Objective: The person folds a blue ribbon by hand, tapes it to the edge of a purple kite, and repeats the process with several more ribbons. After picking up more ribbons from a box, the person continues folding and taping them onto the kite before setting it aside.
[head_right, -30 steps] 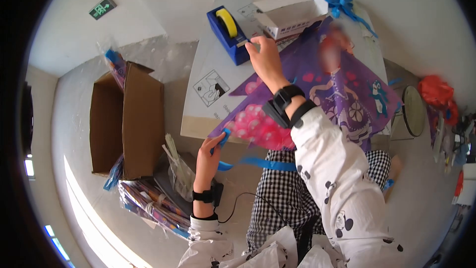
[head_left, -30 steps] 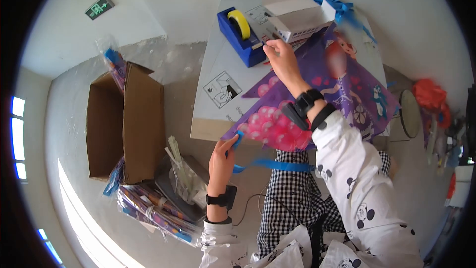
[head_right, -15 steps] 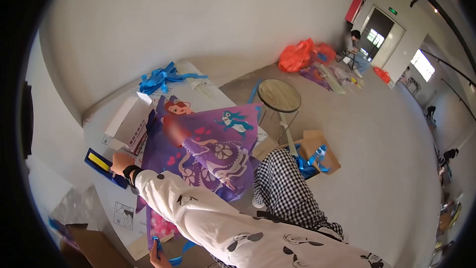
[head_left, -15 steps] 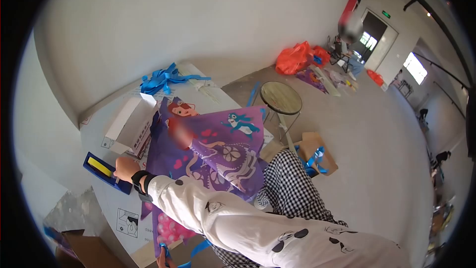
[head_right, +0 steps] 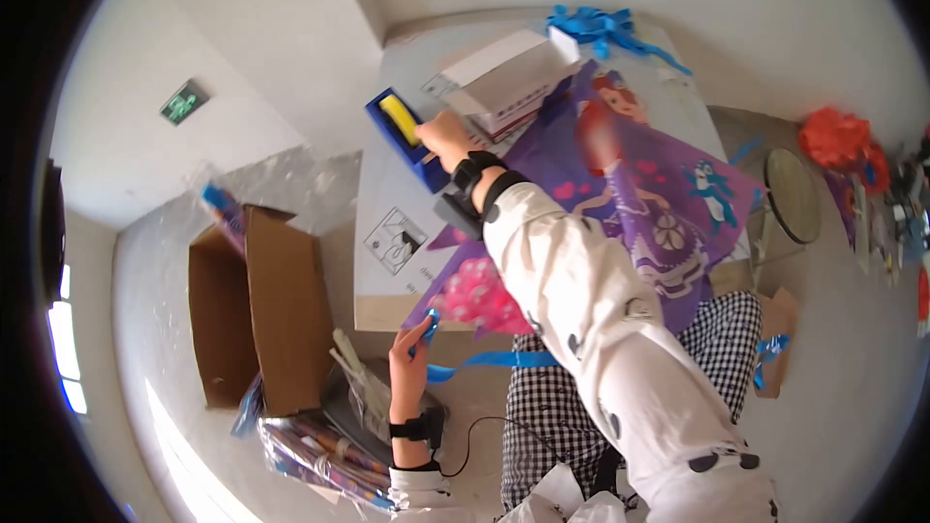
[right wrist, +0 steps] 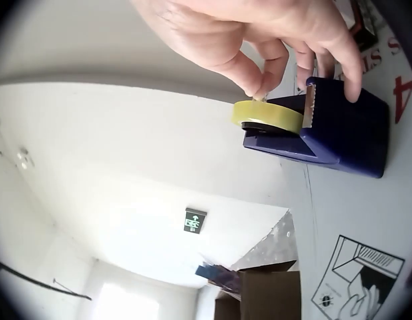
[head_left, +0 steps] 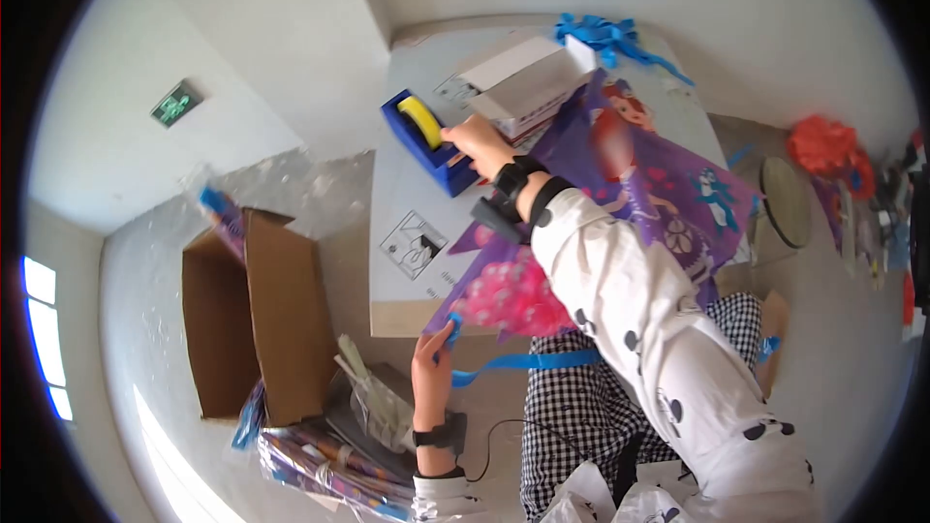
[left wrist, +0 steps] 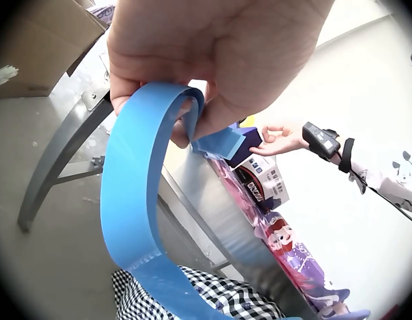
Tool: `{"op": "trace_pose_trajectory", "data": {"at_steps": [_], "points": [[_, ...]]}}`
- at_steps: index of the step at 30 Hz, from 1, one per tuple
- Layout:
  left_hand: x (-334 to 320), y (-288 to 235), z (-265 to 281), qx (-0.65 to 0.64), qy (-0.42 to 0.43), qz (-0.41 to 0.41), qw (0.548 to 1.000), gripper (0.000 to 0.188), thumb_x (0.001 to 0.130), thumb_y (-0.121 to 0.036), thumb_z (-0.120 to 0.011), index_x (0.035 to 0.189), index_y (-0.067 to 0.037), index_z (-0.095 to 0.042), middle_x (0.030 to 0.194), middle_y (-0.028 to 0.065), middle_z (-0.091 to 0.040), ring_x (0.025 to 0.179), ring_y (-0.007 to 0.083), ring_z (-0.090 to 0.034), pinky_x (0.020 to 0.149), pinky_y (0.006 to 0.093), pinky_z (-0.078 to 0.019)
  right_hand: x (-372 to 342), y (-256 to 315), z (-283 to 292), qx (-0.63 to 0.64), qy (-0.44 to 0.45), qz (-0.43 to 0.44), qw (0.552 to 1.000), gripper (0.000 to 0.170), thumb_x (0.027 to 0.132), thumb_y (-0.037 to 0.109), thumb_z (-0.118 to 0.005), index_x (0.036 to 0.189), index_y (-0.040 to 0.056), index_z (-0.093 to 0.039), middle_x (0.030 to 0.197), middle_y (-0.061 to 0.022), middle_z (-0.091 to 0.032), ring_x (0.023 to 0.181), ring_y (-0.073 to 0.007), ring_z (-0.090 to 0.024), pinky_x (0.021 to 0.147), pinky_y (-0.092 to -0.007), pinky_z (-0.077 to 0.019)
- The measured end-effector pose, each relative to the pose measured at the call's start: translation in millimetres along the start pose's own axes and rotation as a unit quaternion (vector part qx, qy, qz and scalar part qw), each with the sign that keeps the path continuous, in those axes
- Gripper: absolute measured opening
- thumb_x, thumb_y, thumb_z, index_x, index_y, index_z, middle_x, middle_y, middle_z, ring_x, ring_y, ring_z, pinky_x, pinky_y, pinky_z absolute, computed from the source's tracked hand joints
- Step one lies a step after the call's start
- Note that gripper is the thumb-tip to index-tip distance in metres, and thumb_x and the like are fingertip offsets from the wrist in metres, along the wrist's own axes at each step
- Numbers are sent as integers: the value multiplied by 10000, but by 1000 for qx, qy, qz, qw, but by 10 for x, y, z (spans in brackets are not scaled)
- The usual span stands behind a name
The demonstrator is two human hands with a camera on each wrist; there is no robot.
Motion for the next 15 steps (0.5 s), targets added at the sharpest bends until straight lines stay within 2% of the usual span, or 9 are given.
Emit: {"op": "trace_pose_trajectory", "data": {"at_steps": [2, 3, 4, 6, 8, 10, 11, 14, 15], "points": [[2, 1, -11, -8, -1, 0, 1000, 418, 861, 97, -504, 1208, -46, -688, 924, 127, -606, 780, 221, -581, 741, 295, -464, 175, -54, -59, -246, -33, 65, 967, 362, 822, 231, -648, 974, -94, -694, 987, -316, -684, 910, -441, -668, 794, -491, -537], [-5, 27, -22, -9, -4, -3, 1000, 420, 861, 95, -505, 1208, -52, -690, 926, 126, -607, 776, 225, -582, 740, 296, -465, 160, -113, -57, -263, -50, 86, 960, 392, 858, 300, -668, 918, -85, -709, 952, -276, -704, 951, -410, -682, 794, -439, -519], [7, 48, -22, -9, -5, -6, 1000, 421, 862, 92, -505, 1209, -57, -691, 927, 125, -608, 773, 228, -583, 740, 297, -467, 30, -36, -19, -323, -100, 126, 933, 365, 874, 285, -649, 849, -73, -713, 872, -256, -711, 873, -387, -701, 758, -427, -522], [-12, 90, -19, 12, -1, 6, 1000, 423, 864, 76, -513, 1213, -79, -695, 920, 113, -600, 765, 235, -587, 731, 303, -470, -19, -262, -31, -244, -9, 57, 968, 447, 902, 335, -614, 999, -93, -699, 1040, -323, -674, 1043, -448, -646, 885, -490, -524], [-8, 41, -14, 18, -2, 8, 1000, 422, 866, 66, -519, 1215, -91, -697, 913, 108, -593, 762, 238, -587, 724, 306, -469, -39, -415, -24, -219, 0, 38, 975, 441, 898, 311, -620, 961, -121, -688, 1000, -330, -675, 1004, -440, -659, 858, -483, -525], [-6, 16, -11, 4, -4, 8, 1000, 421, 863, 95, -509, 1212, -55, -690, 897, 96, -586, 766, 196, -558, 727, 274, -447, -108, -492, 40, -198, -5, 36, 980, 425, 893, 292, -624, 936, -126, -686, 979, -336, -674, 989, -453, -659, 839, -484, -527], [-13, 20, -10, -2, -4, 9, 1000, 420, 861, 109, -505, 1211, -37, -687, 889, 90, -583, 767, 174, -543, 729, 259, -436, -75, -571, 28, -179, -11, 40, 983, 392, 883, 250, -645, 897, -140, -674, 898, -318, -688, 908, -431, -685, 792, -466, -526], [-15, 51, -8, 2, -6, 12, 1000, 430, 855, 114, -504, 1210, -43, -689, 890, 94, -576, 772, 178, -543, 732, 259, -439, -199, -603, 49, -53, 9, 12, 998, 335, 887, 213, -663, 836, -118, -685, 804, -233, -703, 785, -312, -695, 701, -408, -514], [-6, 43, -3, 4, -9, 10, 1000, 432, 856, 115, -504, 1211, -46, -689, 889, 95, -575, 772, 180, -544, 734, 261, -440, -195, -669, 32, -10, 52, -26, 998, 289, 893, 189, -676, 810, -87, -687, 743, -126, -682, 691, -182, -643, 631, -340, -475]]}}
Point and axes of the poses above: each hand's wrist, its own x-axis towards the middle knuckle, its own z-axis out of the back of the hand, y = z × x, the point moved 9 cm from there along x, towards the middle knuckle
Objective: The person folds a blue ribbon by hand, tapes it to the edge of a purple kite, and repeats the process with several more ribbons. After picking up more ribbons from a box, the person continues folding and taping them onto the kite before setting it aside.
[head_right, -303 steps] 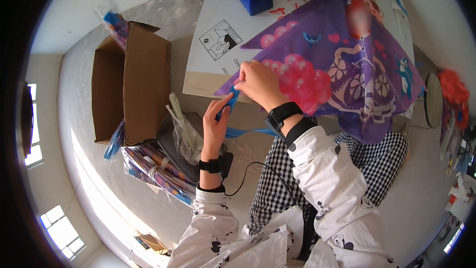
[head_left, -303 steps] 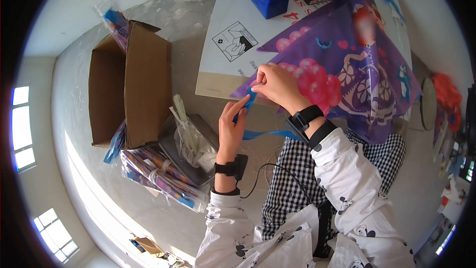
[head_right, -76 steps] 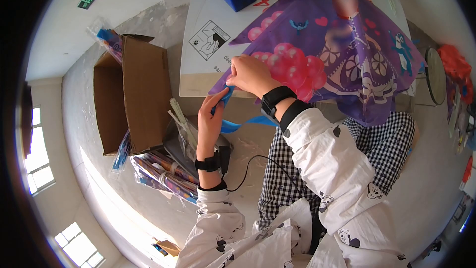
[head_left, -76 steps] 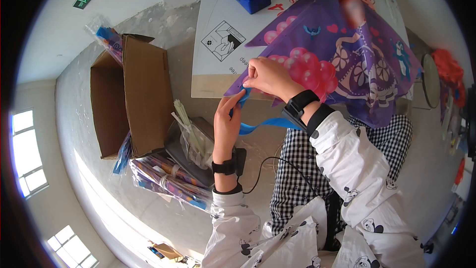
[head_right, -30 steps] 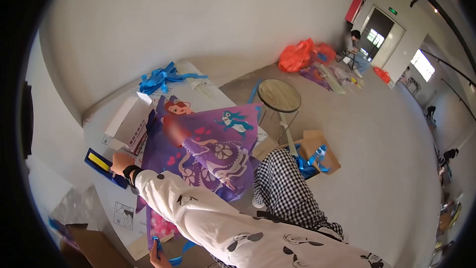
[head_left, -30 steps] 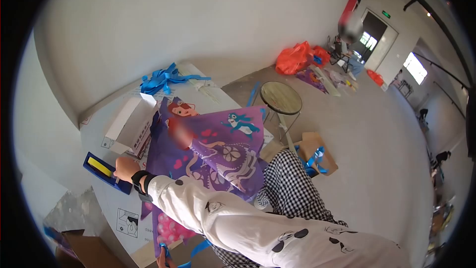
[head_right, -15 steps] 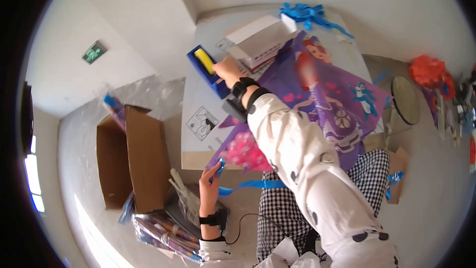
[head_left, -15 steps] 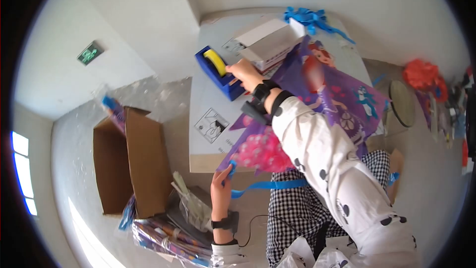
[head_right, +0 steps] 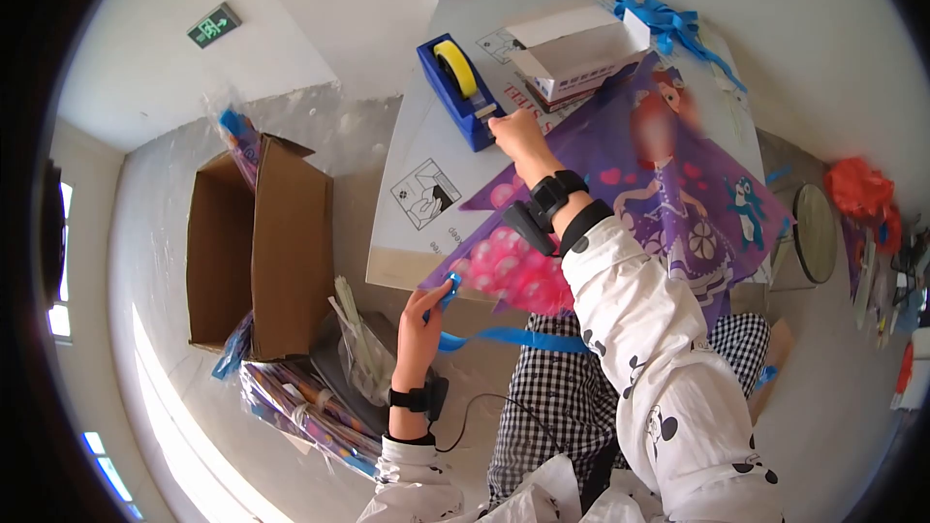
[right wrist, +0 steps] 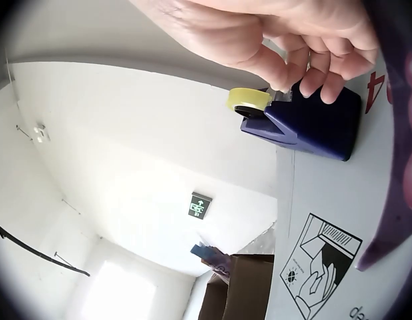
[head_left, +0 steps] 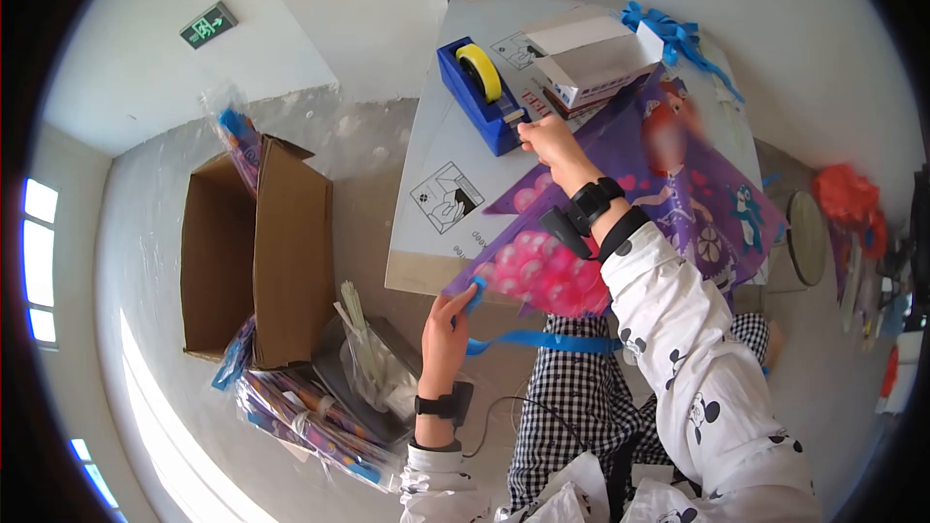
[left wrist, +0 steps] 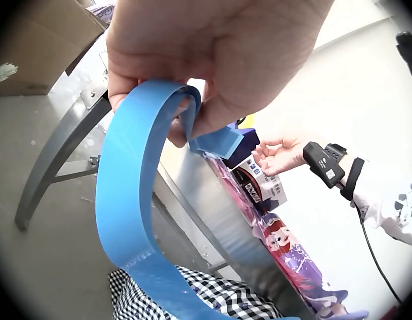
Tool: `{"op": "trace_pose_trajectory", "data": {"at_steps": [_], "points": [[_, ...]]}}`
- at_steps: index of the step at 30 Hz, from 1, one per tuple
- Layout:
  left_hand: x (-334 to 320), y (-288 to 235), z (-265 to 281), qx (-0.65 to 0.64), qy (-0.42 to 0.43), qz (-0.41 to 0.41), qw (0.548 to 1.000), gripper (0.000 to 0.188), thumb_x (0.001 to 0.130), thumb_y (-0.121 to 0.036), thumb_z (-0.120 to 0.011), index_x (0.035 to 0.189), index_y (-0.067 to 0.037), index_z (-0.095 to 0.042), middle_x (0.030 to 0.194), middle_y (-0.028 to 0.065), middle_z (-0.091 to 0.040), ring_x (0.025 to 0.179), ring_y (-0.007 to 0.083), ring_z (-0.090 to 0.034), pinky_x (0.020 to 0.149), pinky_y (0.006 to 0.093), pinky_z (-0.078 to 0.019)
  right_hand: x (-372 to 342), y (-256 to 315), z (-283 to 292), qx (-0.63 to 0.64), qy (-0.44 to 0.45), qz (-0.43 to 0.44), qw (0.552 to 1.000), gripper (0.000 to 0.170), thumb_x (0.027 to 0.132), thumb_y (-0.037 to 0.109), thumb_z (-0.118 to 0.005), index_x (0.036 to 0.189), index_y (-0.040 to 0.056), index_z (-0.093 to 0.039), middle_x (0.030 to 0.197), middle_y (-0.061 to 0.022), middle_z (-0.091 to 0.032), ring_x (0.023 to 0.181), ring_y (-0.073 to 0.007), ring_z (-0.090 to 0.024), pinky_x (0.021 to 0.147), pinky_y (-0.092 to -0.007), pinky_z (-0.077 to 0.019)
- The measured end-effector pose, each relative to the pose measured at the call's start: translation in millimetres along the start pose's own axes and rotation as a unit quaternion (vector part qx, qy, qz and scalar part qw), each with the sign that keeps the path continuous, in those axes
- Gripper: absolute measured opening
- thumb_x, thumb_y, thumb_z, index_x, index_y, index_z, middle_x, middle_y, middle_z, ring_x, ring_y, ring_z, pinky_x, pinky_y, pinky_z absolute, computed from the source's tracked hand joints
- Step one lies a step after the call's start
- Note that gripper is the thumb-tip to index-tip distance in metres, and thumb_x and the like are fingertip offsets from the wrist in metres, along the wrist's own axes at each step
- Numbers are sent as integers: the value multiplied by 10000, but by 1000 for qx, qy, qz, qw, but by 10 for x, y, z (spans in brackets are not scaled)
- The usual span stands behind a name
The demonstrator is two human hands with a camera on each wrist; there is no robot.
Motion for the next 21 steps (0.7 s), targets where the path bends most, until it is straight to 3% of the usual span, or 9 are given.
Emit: {"op": "trace_pose_trajectory", "data": {"at_steps": [3, 7, 11, 12, 15, 17, 19, 21], "points": [[-1, -31, 2, -4, -5, 1, 1000, 435, 858, 116, -504, 1212, -54, -691, 889, 98, -576, 772, 186, -548, 738, 264, -444, -8, -47, -29, 6, 12, 13, 1000, 232, 930, 267, -666, 889, 39, -678, 792, -16, -648, 682, -78, -569, 524, -247, -384], [-54, 34, -1, -8, -11, 4, 1000, 426, 870, 95, -510, 1217, -68, -694, 900, 103, -592, 772, 195, -556, 734, 274, -447, 104, -48, -125, 3, 13, 50, 999, 205, 946, 247, -653, 931, 44, -673, 847, -13, -673, 771, -91, -633, 575, -236, -424], [10, 27, 7, -9, -12, 20, 1000, 429, 873, 84, -511, 1223, -84, -695, 909, 105, -605, 768, 201, -563, 733, 288, -453, -37, -228, -190, 273, -2, -79, 959, 137, 910, 129, -657, 848, 7, -655, 757, -51, -665, 646, -145, -629, 583, -270, -490], [-25, 37, 6, -4, -6, 35, 999, 430, 874, 82, -511, 1223, -88, -696, 911, 105, -609, 765, 203, -564, 732, 292, -454, 80, -379, -227, 237, 37, -69, 968, 105, 910, 102, -642, 884, 0, -650, 789, -66, -675, 665, -151, -633, 579, -279, -507], [-17, 114, -13, 12, -19, 17, 1000, 426, 871, 81, -516, 1213, -93, -701, 918, 108, -619, 759, 216, -570, 727, 299, -458, -131, -629, -194, 77, -21, -44, 996, 116, 923, 110, -620, 886, 2, -641, 816, -69, -682, 692, -143, -638, 601, -291, -521], [38, 33, 22, 10, -29, -2, 1000, 419, 871, 71, -516, 1204, -98, -706, 930, 114, -626, 773, 233, -585, 731, 306, -465, -419, -372, -394, 6, 39, 96, 995, 141, 936, 136, -603, 910, 0, -633, 818, -62, -678, 723, -126, -634, 621, -281, -515], [-66, 57, 20, 21, -26, 10, 999, 412, 873, 55, -516, 1200, -107, -708, 945, 115, -632, 794, 251, -604, 739, 318, -475, -872, -254, -738, -17, 218, 152, 964, 126, 958, 149, -589, 943, 25, -600, 838, -38, -669, 776, -93, -620, 650, -264, -495], [-61, 51, 12, 41, -25, 23, 999, 405, 878, 33, -518, 1201, -119, -710, 961, 110, -637, 823, 270, -627, 750, 336, -489, -1171, -170, -843, -49, 267, 184, 945, 99, 951, 115, -580, 930, 18, -576, 821, -79, -664, 756, -178, -631, 661, -308, -492]]}}
Point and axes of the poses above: each hand's wrist, its own x-axis towards the middle knuckle, its own z-axis out of the back of the hand, y = z × x, the point moved 9 cm from there along x, towards the middle knuckle
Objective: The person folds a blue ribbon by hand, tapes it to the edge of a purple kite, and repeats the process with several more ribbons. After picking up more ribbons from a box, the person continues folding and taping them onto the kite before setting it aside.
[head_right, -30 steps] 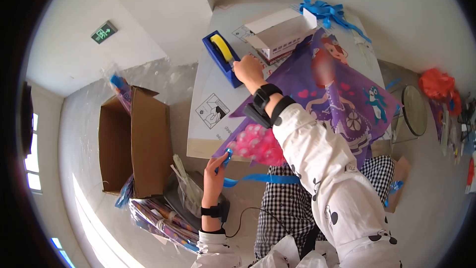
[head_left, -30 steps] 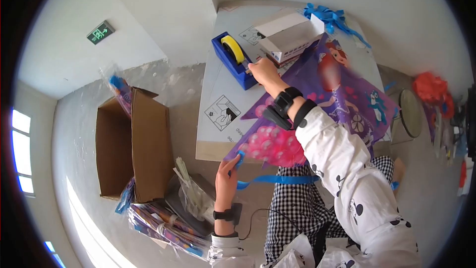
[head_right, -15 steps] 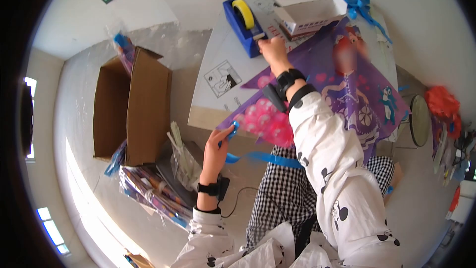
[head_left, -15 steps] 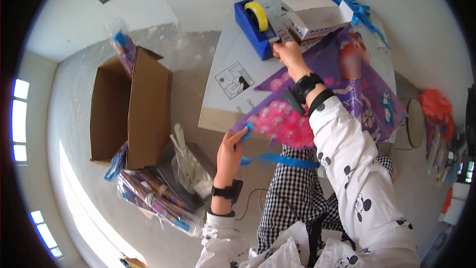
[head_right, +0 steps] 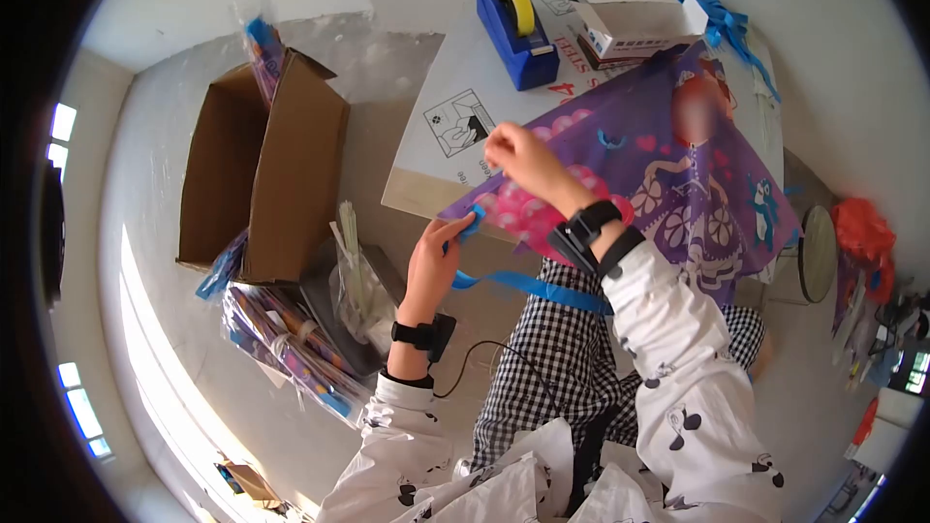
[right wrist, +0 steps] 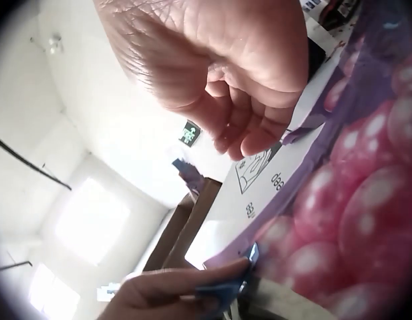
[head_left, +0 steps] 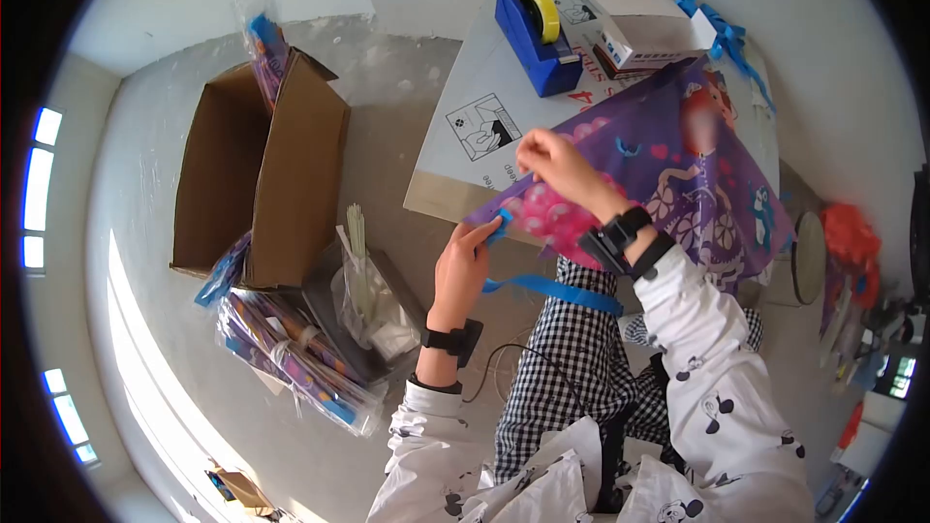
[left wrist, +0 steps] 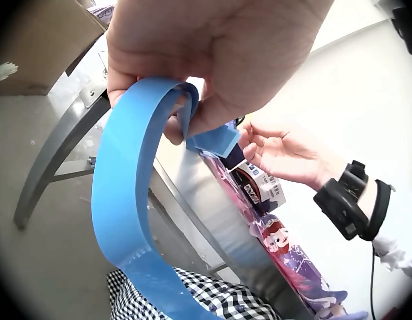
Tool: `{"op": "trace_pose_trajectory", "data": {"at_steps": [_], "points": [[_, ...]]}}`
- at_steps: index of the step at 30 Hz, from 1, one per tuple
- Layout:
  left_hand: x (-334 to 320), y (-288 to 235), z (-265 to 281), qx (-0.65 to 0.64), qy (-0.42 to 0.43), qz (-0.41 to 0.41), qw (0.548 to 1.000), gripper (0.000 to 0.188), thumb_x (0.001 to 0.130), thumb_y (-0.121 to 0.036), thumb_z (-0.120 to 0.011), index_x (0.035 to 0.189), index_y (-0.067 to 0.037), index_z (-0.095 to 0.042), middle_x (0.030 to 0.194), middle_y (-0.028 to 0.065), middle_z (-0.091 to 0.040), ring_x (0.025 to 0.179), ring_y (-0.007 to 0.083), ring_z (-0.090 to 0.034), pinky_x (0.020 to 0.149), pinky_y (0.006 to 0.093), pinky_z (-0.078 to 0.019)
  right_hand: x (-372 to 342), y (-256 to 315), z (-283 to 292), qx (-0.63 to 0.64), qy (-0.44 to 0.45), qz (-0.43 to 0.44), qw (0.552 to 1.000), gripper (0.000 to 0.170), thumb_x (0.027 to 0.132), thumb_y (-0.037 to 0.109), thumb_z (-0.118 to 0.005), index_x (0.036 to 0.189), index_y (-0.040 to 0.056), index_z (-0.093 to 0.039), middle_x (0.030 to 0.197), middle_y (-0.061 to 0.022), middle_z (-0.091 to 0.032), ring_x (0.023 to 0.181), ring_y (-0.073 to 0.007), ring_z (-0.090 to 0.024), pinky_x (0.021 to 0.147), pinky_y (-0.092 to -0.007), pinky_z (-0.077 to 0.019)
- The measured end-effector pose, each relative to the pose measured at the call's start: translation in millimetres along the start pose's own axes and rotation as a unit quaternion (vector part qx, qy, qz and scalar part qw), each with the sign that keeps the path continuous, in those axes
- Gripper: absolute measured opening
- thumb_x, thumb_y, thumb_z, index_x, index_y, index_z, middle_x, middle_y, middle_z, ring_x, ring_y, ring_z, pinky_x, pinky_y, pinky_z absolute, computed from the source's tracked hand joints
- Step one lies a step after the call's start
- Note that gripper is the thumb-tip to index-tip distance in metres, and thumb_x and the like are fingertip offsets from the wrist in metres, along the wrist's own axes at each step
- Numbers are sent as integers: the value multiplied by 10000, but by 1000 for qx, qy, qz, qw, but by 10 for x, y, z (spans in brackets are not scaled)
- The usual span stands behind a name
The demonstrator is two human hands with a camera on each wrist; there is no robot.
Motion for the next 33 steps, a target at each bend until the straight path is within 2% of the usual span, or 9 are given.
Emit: {"op": "trace_pose_trajectory", "data": {"at_steps": [3, 6, 9, 12, 18, 24, 27, 30, 33], "points": [[-13, -113, 19, 70, 2, 4, 998, 399, 888, -2, -521, 1207, -149, -710, 982, 94, -643, 851, 279, -646, 756, 362, -502, -272, 217, -269, -216, 83, 66, 971, 96, 926, 84, -582, 932, -4, -546, 814, -147, -645, 750, -310, -616, 669, -364, -479], [-15, -99, 13, 76, 0, 1, 997, 403, 893, -13, -522, 1215, -169, -707, 981, 82, -641, 850, 277, -649, 755, 369, -506, -316, 213, -464, -245, 150, 73, 955, 143, 905, 43, -568, 1015, -9, -493, 836, -221, -628, 775, -416, -600, 681, -441, -472], [-8, -77, 11, 73, -3, -4, 997, 412, 890, -9, -519, 1216, -177, -708, 982, 83, -638, 850, 278, -648, 756, 368, -506, -276, 146, -556, -265, 180, 12, 947, 227, 897, 27, -563, 1081, 2, -434, 847, -235, -633, 813, -425, -634, 683, -479, -469], [1, -59, -1, 86, 12, 9, 996, 417, 887, -3, -517, 1217, -175, -707, 988, 81, -634, 852, 280, -649, 757, 369, -505, -174, 94, -646, -335, 234, 11, 912, 290, 915, 33, -555, 1162, 23, -404, 941, -247, -643, 891, -412, -653, 732, -483, -495], [-2, -58, 1, 80, 0, -9, 997, 429, 876, 1, -522, 1220, -178, -706, 993, 80, -634, 852, 286, -648, 753, 375, -509, -92, -23, -656, -400, 248, -22, 882, 276, 911, 38, -571, 1139, 8, -418, 945, -256, -648, 887, -443, -639, 724, -490, -493], [-10, -98, 26, 92, -37, -50, 994, 395, 841, 4, -569, 1155, -174, -730, 953, 71, -633, 774, 287, -659, 662, 385, -525, -92, 24, -668, -432, 226, 7, 873, 270, 895, 24, -581, 1127, 0, -445, 937, -236, -660, 885, -435, -653, 725, -489, -513], [-10, -62, -7, 88, -5, -14, 996, 435, 863, 10, -521, 1210, -173, -709, 1003, 83, -643, 849, 290, -657, 743, 384, -516, -116, 126, -717, -452, 231, 47, 860, 336, 812, -36, -625, 1085, -61, -430, 856, -258, -644, 831, -449, -650, 673, -502, -513], [-8, -70, -6, 96, -5, -19, 995, 436, 856, 12, -527, 1207, -172, -710, 1007, 79, -647, 848, 288, -660, 737, 385, -520, -134, 183, -757, -490, 234, 50, 838, 374, 780, -49, -649, 1100, -64, -455, 889, -271, -645, 867, -431, -663, 711, -484, -540], [-13, -93, -3, 109, -5, -16, 994, 435, 851, 13, -533, 1202, -172, -712, 1004, 75, -647, 838, 286, -662, 729, 383, -523, -131, 206, -808, -512, 212, 113, 825, 383, 759, -29, -676, 1079, -69, -469, 864, -257, -659, 859, -410, -680, 708, -467, -560]]}}
Point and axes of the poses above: each hand's wrist, its own x-axis towards the middle knuckle, its own z-axis out of the back of the hand, y = z × x, the point moved 9 cm from there along x, towards the middle knuckle
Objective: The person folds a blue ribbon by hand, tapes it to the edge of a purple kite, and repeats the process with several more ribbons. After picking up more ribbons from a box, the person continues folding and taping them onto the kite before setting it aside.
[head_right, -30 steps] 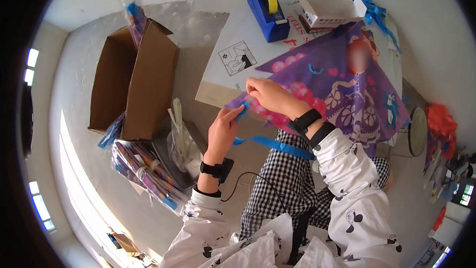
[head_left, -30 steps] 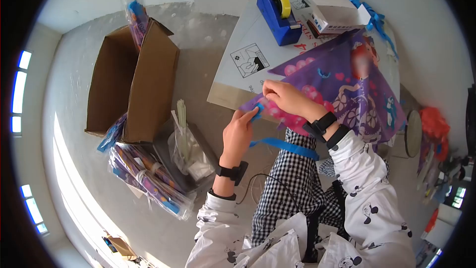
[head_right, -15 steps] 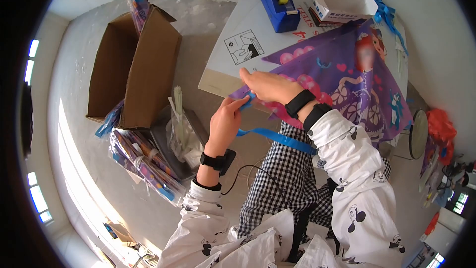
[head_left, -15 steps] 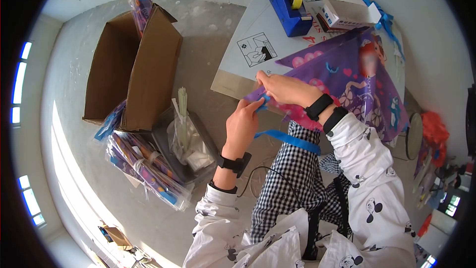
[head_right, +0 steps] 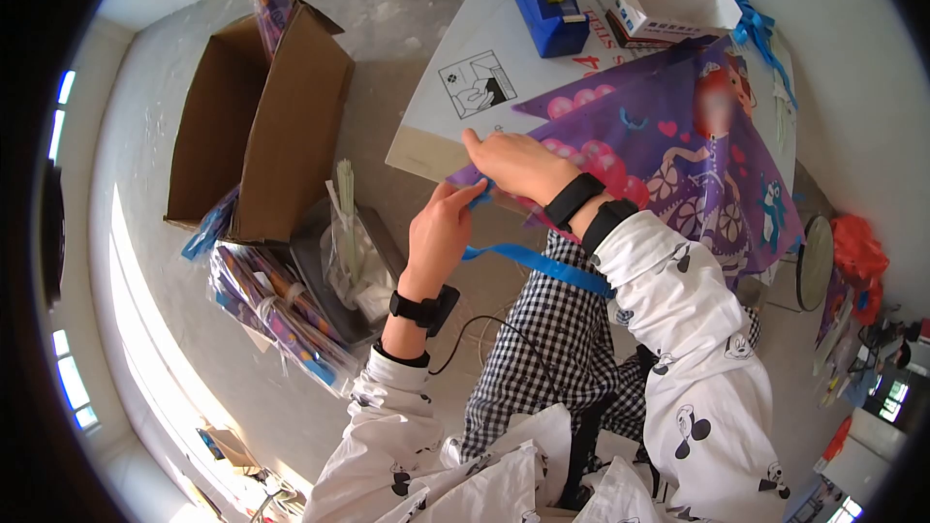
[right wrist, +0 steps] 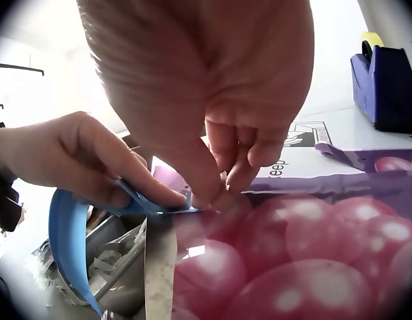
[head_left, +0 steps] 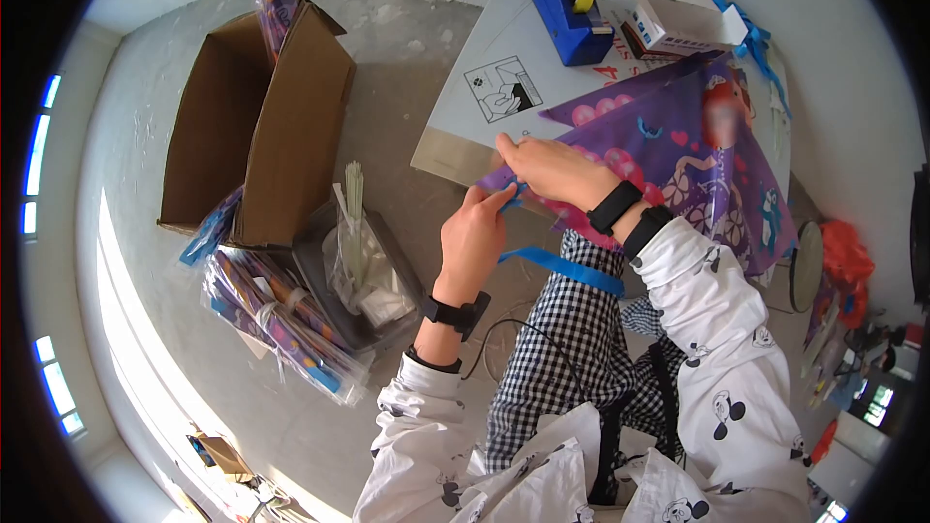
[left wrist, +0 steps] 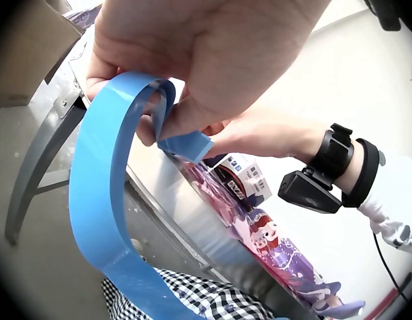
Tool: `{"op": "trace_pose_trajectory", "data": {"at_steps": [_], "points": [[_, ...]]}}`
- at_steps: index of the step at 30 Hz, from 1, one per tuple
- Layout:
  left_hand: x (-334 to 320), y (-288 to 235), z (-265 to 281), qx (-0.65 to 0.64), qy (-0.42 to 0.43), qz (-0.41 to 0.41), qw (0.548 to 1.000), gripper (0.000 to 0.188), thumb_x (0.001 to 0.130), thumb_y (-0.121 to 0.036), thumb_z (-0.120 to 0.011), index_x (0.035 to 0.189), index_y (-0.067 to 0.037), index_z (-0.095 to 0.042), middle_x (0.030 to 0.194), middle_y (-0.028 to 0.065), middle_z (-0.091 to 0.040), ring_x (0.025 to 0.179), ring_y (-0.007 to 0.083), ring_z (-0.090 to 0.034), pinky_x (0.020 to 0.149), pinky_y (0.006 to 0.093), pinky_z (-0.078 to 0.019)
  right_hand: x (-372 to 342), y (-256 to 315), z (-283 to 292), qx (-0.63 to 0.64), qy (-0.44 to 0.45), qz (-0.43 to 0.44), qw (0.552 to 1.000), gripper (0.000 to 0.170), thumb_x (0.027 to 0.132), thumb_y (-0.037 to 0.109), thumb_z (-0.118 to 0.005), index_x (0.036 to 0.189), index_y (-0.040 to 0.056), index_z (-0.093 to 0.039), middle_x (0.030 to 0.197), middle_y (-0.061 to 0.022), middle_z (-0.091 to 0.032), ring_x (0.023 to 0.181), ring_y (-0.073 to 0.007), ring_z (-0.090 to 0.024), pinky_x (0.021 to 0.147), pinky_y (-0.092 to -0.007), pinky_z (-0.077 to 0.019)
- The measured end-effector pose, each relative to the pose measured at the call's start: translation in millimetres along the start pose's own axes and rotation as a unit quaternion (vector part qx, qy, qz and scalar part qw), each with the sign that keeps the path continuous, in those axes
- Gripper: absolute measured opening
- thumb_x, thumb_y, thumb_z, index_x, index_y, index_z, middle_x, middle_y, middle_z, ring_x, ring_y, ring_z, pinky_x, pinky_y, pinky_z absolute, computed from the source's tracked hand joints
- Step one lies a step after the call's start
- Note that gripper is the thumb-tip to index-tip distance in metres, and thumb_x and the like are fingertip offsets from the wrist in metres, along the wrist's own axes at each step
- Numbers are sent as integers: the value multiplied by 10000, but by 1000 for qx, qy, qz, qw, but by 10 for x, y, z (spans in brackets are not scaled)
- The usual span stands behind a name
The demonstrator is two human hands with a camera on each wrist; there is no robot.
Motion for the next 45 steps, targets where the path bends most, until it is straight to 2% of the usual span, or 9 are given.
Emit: {"op": "trace_pose_trajectory", "data": {"at_steps": [9, 12, 18, 22, 23, 28, 37, 40, 45], "points": [[-25, 49, 7, -25, -29, -2, 999, 377, 883, -9, -538, 1186, -166, -698, 974, 81, -651, 813, 287, -656, 709, 383, -518, 29, -204, -72, 5, -10, -126, 992, 436, 776, 87, -764, 1062, -42, -460, 859, -234, -669, 838, -410, -680, 683, -449, -552], [-59, 51, 58, -62, -74, -3, 995, 296, 863, -23, -570, 1119, -141, -661, 955, 85, -639, 798, 306, -656, 662, 414, -522, -35, -174, 56, -58, -114, -141, 982, 469, 737, 108, -804, 1055, -35, -490, 934, -262, -678, 877, -381, -697, 724, -454, -571], [-93, 258, -13, -151, -114, 16, 982, 200, 875, -62, -587, 1069, -99, -616, 1003, 124, -650, 878, 352, -645, 738, 426, -517, -166, -506, -218, 124, -102, -200, 967, 521, 718, 224, -856, 992, -43, -502, 945, -283, -658, 906, -441, -659, 756, -475, -530], [-104, 288, 21, -167, -126, 29, 978, 163, 865, -71, -597, 1026, -89, -609, 981, 125, -637, 883, 364, -635, 738, 440, -515, -294, -517, -244, 260, -144, -298, 907, 525, 721, 320, -870, 890, 15, -477, 799, -192, -611, 747, -374, -632, 632, -438, -488], [-119, 314, 15, -178, -107, 43, 977, 156, 863, -74, -602, 1019, -84, -611, 983, 125, -637, 891, 364, -633, 743, 437, -513, -254, -568, -258, 149, -174, -253, 940, 518, 717, 294, -873, 885, 22, -466, 783, -168, -598, 706, -320, -624, 620, -421, -484], [-101, 346, 14, -209, -119, 52, 969, 150, 862, -76, -611, 1011, -71, -624, 985, 131, -637, 887, 360, -633, 751, 430, -510, -289, -645, -280, 194, -145, -223, 944, 491, 701, 260, -884, 898, 51, -485, 726, -103, -582, 643, -230, -581, 593, -375, -468], [-261, 378, 50, -213, -77, 46, 973, 149, 880, -42, -634, 1024, -5, -623, 1036, 108, -657, 912, 233, -648, 742, 333, -497, -306, -751, -391, 271, -150, -230, 923, 370, 753, 200, -830, 923, 54, -535, 765, -95, -632, 714, -262, -637, 638, -364, -508], [-446, 415, 101, -197, -100, 8, 975, 152, 894, -6, -623, 1046, -2, -617, 1229, 84, -633, 1032, 199, -643, 804, 302, -499, -317, -741, -402, 291, -124, -270, 909, 419, 735, 242, -841, 945, 44, -537, 837, -116, -646, 758, -281, -648, 662, -383, -509], [-968, 461, 325, -332, -102, 73, 935, 91, 950, -23, -590, 1033, 8, -611, 1184, 75, -669, 1019, 154, -626, 874, 272, -474, -343, -565, -294, 237, -146, -287, 917, 561, 679, 333, -864, 992, 15, -525, 978, -182, -646, 918, -355, -650, 755, -432, -511]]}}
Point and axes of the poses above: each hand's wrist, its own x-axis towards the middle knuckle, its own z-axis out of the back of the hand, y = z × x, the point moved 9 cm from there along x, towards the middle knuckle
